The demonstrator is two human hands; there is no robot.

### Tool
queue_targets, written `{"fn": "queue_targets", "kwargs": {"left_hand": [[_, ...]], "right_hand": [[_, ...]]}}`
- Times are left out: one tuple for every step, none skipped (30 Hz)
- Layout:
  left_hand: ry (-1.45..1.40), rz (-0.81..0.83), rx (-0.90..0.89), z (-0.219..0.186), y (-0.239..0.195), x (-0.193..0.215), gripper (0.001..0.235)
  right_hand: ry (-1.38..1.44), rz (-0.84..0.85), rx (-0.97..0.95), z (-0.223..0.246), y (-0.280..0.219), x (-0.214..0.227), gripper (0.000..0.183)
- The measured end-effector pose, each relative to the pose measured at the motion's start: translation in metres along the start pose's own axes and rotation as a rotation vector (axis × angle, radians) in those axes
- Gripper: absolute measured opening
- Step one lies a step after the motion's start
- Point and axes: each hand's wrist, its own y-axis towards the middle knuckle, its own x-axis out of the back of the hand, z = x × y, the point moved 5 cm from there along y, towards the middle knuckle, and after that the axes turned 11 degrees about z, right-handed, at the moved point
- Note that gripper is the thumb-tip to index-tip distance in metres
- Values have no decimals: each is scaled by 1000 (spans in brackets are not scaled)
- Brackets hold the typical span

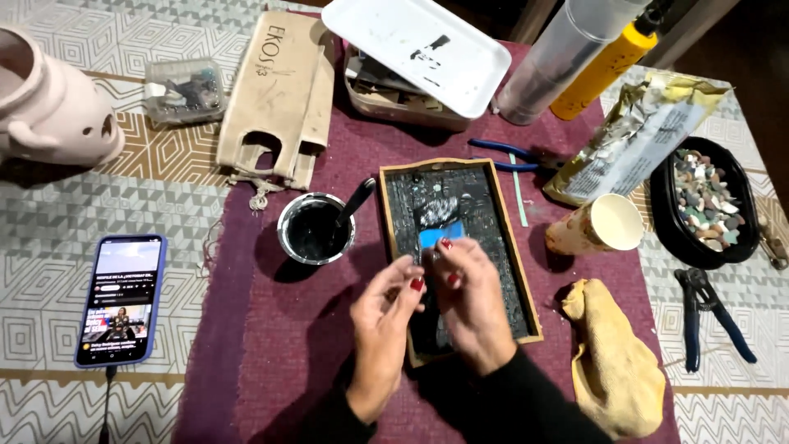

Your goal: Applying a layer of black coating to the base of a wooden tray using a brush and a small blue scraper.

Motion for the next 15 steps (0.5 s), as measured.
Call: {"fn": "queue_targets", "kwargs": {"left_hand": [[-2,1,-2,3,0,-2,41],[-79,-17,-52,3,1,-3,40],[-156,-34,-101,4,1,-3,39],[-157,-34,-104,-2,0,-6,39],[-150,-32,-116,-9,-1,-8,32],[-141,-35,-128,-15,-2,-11,25],[-141,-39,-132,-15,-3,-9,25],[-152,-46,-146,-16,-3,-7,25],[-162,-52,-161,-16,-3,-4,24],[-162,-50,-160,-14,-3,-3,24],[-178,-57,-178,-12,-4,-1,24],[-195,-68,-196,-11,-5,1,24],[-195,-71,-195,-10,-5,3,24],[-168,-83,-214,-10,-6,5,23],[-140,-96,-233,-11,-6,6,23]], "right_hand": [[-2,1,2,-5,-7,-2,13],[-6,6,16,-10,-12,-4,12],[-10,11,31,-15,-17,-7,13],[-12,14,32,-17,-20,-8,13],[64,24,25,-19,-23,-10,9],[139,36,14,-23,-26,-12,6],[137,40,11,-23,-28,-14,6],[124,42,-2,-25,-29,-17,6],[110,45,-15,-26,-30,-19,7],[111,43,-13,-25,-30,-20,7],[105,49,-9,-25,-30,-21,8],[99,56,-10,-25,-30,-23,10],[98,56,-13,-27,-30,-23,10],[100,53,-11,-27,-30,-23,9],[102,50,-9,-28,-31,-23,8]]}}
